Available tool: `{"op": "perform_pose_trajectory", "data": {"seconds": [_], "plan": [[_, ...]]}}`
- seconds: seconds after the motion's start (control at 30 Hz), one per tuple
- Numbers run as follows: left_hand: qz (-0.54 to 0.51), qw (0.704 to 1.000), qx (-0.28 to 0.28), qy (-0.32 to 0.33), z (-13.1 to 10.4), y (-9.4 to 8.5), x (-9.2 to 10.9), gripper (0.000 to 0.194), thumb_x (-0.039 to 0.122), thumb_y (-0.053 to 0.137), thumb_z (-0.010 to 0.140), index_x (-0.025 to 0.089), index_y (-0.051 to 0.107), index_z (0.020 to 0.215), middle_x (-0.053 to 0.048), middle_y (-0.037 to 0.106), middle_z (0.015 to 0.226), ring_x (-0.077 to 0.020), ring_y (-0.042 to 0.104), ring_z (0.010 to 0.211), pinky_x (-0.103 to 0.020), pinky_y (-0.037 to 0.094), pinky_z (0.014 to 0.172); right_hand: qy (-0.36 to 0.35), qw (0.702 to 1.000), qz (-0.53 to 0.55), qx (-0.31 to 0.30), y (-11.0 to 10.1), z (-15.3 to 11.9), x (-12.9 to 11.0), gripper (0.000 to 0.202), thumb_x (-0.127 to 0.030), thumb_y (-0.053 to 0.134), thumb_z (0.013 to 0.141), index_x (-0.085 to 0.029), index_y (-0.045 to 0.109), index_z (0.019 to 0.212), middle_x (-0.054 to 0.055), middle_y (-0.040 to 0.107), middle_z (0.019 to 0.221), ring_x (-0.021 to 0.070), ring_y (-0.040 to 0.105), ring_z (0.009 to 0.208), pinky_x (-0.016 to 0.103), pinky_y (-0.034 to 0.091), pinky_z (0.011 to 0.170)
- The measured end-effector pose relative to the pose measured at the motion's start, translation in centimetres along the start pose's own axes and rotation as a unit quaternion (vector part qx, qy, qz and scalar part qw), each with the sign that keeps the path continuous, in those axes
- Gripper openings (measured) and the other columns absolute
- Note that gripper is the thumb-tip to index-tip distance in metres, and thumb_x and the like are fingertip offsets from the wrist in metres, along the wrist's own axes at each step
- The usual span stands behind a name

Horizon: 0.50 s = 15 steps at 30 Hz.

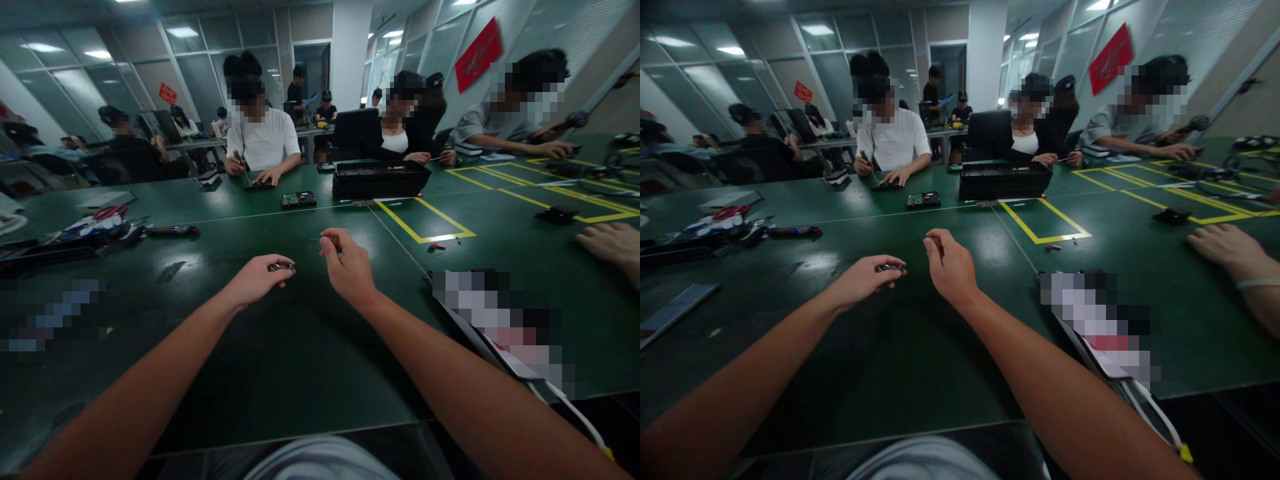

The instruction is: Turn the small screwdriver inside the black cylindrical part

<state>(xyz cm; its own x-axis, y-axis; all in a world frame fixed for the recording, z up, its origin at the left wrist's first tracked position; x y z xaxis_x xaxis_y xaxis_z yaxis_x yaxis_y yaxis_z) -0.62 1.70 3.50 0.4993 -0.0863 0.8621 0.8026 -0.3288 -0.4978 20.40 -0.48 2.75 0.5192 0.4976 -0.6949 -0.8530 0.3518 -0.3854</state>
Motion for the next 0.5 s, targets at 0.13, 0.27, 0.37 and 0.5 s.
{"op": "perform_pose_trajectory", "data": {"seconds": [0.13, 0.27, 0.37, 0.5], "plan": [[-0.171, 0.981, 0.071, -0.055, -2.5, -3.8, -1.4, 0.041, 0.034, 0.076, 0.077, 0.018, 0.072, 0.115, -0.010, 0.069, 0.103, -0.0126, 0.055, 0.067, -0.021, 0.034, 0.050, 0.004, 1.000, 0.008, -0.004, 0.1, -0.1, 0.2, 0.026, -0.043, 0.046, 0.103, -0.024, 0.062, 0.112, 0.003, 0.071, 0.086, 0.0198, 0.069, 0.079, 0.033, 0.048, 0.069], [-0.300, 0.930, 0.182, -0.109, -6.0, -8.1, -3.0, 0.023, 0.023, 0.060, 0.089, 0.017, 0.071, 0.108, -0.003, 0.061, 0.086, -0.0114, 0.053, 0.067, -0.018, 0.037, 0.050, 0.007, 1.000, 0.018, -0.005, 0.1, -0.1, 0.3, 0.027, -0.043, 0.046, 0.103, -0.023, 0.062, 0.113, 0.003, 0.071, 0.087, 0.0197, 0.070, 0.081, 0.033, 0.049, 0.071], [-0.351, 0.888, 0.266, -0.134, -9.3, -11.5, -4.4, 0.021, 0.016, 0.046, 0.095, 0.017, 0.067, 0.099, 0.001, 0.060, 0.079, -0.0104, 0.052, 0.067, -0.018, 0.043, 0.055, 0.008, 1.000, 0.019, -0.009, 0.0, -0.1, 0.2, 0.027, -0.042, 0.047, 0.103, -0.023, 0.062, 0.112, 0.003, 0.071, 0.085, 0.0196, 0.070, 0.080, 0.033, 0.049, 0.071], [-0.352, 0.847, 0.379, -0.122, -13.4, -16.0, -7.0, 0.022, 0.011, 0.037, 0.093, 0.017, 0.058, 0.088, 0.004, 0.059, 0.069, -0.0088, 0.049, 0.064, -0.015, 0.042, 0.056, 0.010, 1.000, 0.017, -0.013, 0.1, -0.1, 0.2, 0.026, -0.041, 0.047, 0.102, -0.023, 0.062, 0.112, 0.003, 0.071, 0.086, 0.0197, 0.070, 0.081, 0.033, 0.049, 0.071]]}}
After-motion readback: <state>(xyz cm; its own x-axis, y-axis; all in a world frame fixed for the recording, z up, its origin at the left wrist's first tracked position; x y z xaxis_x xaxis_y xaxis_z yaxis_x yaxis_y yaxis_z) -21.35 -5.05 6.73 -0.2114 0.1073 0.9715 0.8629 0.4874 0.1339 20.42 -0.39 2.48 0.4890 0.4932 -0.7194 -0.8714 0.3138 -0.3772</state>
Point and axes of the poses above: each hand's wrist, its own z-axis towards the middle knuckle, its own y-axis out of the palm, x = y × z, the point moved 1 cm from there along z, towards the middle knuckle
